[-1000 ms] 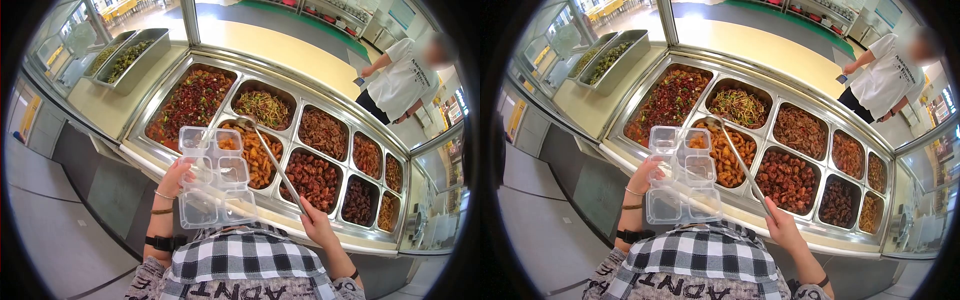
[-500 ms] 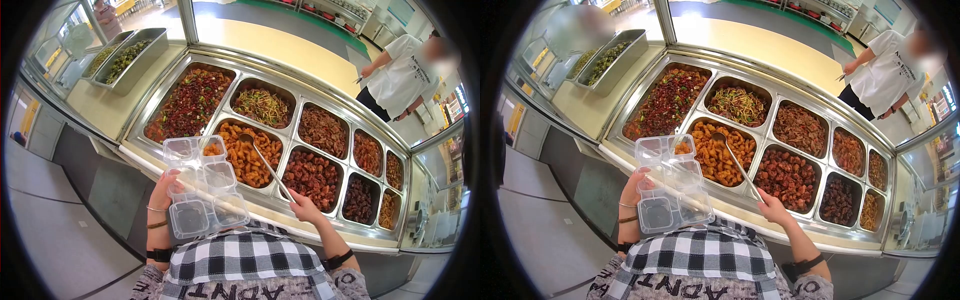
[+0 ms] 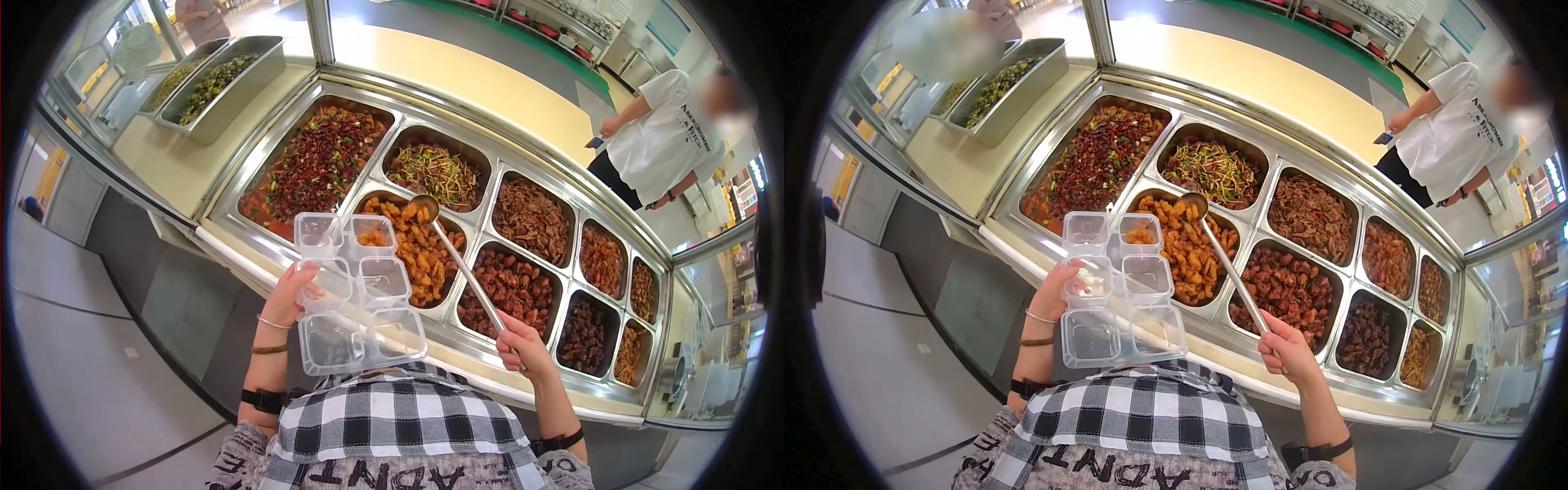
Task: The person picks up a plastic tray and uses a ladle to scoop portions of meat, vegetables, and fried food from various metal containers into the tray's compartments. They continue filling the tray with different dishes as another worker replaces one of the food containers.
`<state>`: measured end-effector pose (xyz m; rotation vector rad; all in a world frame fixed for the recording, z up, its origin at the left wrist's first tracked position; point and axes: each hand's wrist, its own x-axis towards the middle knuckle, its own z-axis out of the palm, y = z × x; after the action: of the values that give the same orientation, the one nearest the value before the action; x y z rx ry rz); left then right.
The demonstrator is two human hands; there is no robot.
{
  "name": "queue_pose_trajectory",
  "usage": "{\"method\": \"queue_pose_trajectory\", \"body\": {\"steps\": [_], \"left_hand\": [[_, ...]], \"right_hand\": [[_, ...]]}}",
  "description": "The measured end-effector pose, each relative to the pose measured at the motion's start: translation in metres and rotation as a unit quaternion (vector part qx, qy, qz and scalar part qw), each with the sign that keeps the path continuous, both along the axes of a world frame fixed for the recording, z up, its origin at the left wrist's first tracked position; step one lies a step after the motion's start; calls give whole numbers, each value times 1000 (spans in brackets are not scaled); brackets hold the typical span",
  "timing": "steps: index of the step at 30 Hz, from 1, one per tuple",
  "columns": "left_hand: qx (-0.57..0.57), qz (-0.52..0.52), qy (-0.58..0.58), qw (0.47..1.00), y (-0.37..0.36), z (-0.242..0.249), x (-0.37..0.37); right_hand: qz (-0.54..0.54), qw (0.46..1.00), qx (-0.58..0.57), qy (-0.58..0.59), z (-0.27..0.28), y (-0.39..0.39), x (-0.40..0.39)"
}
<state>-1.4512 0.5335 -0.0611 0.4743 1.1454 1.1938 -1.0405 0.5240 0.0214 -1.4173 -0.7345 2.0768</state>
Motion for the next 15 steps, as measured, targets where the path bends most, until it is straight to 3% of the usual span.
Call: {"method": "queue_pose_trajectory", "body": {"steps": [4, 7, 8, 9, 10, 15], "left_hand": [[5, 8, 8, 1000, 11, -4, 1], [-7, -2, 12, 1000, 20, 2, 5], [-6, -5, 8, 1000, 21, 6, 7], [-5, -7, 2, 1000, 22, 8, 7], [-6, -3, 2, 1000, 24, 8, 7], [11, -2, -18, 1000, 30, 17, 2]], "right_hand": [[12, 1000, 12, 2, 2, -4, -4], [120, 954, 209, -178, -15, -19, -10], [123, 954, 209, -177, -20, -19, -13], [167, 868, 387, -261, -24, -19, -17], [204, 741, 548, -331, -26, -19, -21], [187, 801, 462, -332, -19, -22, -29]]}}
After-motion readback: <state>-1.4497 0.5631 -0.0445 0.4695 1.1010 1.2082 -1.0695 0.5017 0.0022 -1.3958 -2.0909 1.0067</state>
